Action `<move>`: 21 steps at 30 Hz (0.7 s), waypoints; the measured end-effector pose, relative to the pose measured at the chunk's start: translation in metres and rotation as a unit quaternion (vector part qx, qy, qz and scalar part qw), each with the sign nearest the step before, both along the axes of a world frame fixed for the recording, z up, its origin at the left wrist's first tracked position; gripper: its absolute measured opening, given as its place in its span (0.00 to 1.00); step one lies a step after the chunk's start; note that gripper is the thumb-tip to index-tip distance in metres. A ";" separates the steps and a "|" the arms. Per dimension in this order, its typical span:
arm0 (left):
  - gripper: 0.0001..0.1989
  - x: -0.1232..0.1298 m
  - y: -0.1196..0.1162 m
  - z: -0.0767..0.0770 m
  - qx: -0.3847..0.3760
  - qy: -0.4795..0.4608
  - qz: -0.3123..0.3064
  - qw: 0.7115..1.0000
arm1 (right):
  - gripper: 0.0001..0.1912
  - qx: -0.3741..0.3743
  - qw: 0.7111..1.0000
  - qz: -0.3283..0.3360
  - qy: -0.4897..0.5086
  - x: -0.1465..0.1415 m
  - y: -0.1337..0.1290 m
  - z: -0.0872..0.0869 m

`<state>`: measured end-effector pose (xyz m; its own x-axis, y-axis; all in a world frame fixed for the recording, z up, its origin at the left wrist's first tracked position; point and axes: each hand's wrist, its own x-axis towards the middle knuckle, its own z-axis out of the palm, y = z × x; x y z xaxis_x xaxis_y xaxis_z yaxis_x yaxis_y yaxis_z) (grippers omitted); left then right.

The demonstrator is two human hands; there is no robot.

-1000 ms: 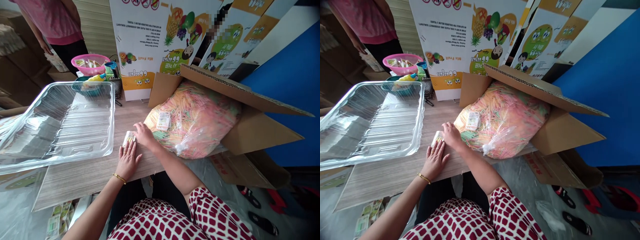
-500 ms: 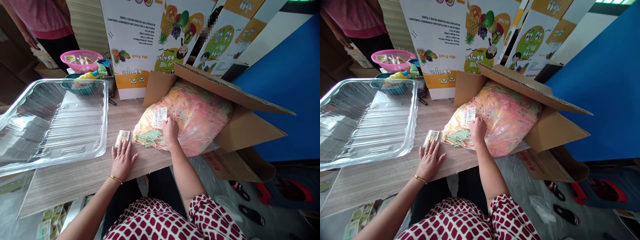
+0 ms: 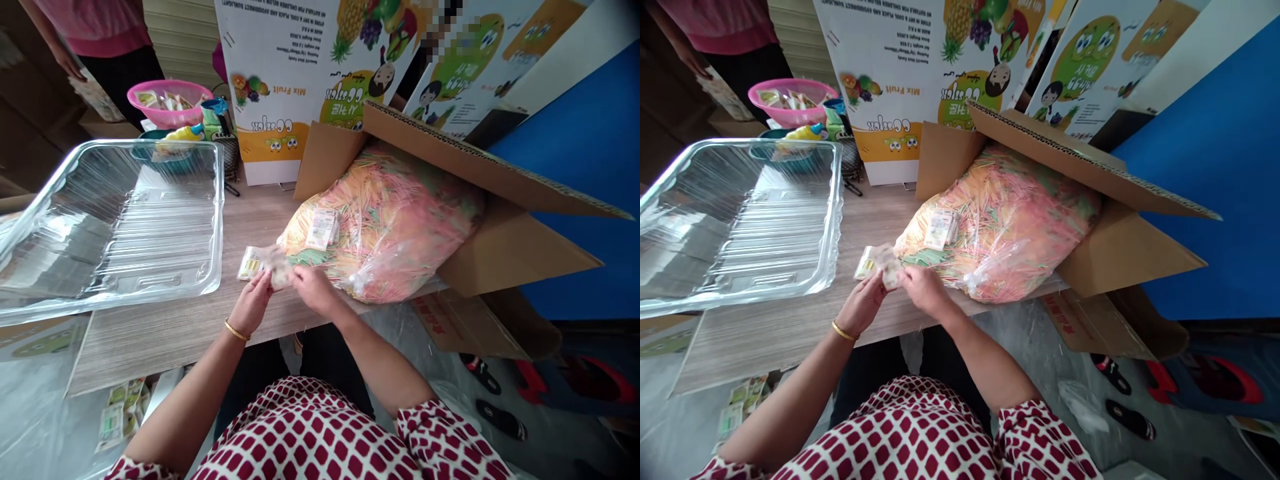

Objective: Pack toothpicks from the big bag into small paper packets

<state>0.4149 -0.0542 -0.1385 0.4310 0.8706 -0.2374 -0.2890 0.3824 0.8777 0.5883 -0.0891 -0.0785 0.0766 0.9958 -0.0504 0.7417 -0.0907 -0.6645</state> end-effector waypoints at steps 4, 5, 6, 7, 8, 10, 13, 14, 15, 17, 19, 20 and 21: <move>0.26 -0.012 0.000 -0.006 -0.054 0.012 0.076 0.996 | 0.11 -0.019 0.997 0.012 -0.074 -0.018 -0.004 -0.024; 0.27 -0.017 0.000 -0.006 -0.075 0.018 0.089 0.993 | 0.11 -0.023 0.994 -0.004 -0.105 -0.017 -0.002 -0.028; 0.28 -0.021 -0.001 -0.005 -0.094 0.023 0.094 0.991 | 0.10 -0.029 0.991 -0.012 -0.131 -0.015 0.000 -0.030; 0.29 -0.024 -0.002 -0.005 -0.110 0.026 0.093 0.989 | 0.10 -0.035 0.988 -0.010 -0.147 -0.013 0.003 -0.031; 0.29 -0.025 -0.003 -0.004 -0.122 0.029 0.092 0.988 | 0.09 -0.039 0.988 -0.003 -0.152 -0.011 0.006 -0.031; 0.28 -0.026 -0.003 -0.004 -0.130 0.035 0.097 0.986 | 0.09 -0.035 0.989 -0.005 -0.143 -0.006 0.013 -0.027; 0.29 -0.023 -0.003 -0.006 -0.117 0.036 0.109 0.986 | 0.11 -0.007 0.988 -0.065 -0.137 0.004 0.026 -0.015; 0.29 -0.023 -0.003 -0.007 -0.113 0.033 0.110 0.987 | 0.12 0.004 0.986 -0.089 -0.143 0.008 0.033 -0.010; 0.30 -0.023 -0.003 -0.008 -0.109 0.029 0.109 0.988 | 0.13 0.017 0.982 -0.110 -0.152 0.011 0.041 -0.005; 0.30 -0.023 -0.002 -0.011 -0.103 0.026 0.107 0.989 | 0.15 0.044 0.975 -0.122 -0.180 0.012 0.063 0.004; 0.31 -0.024 -0.002 -0.013 -0.097 0.029 0.104 0.989 | 0.17 0.065 0.971 -0.078 -0.216 0.007 0.090 0.008; 0.31 -0.024 -0.002 -0.013 -0.094 0.032 0.104 0.990 | 0.18 0.060 0.969 -0.039 -0.238 0.002 0.105 0.008; 0.32 -0.024 -0.002 -0.013 -0.090 0.034 0.103 0.990 | 0.19 0.038 0.964 -0.010 -0.262 -0.003 0.120 0.007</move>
<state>0.3910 -0.0565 -0.1519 0.2261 0.8794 -0.4190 -0.3203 0.4733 0.8206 0.5853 0.0312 -0.0711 0.0912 0.9930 0.0745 0.9763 -0.0744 -0.2034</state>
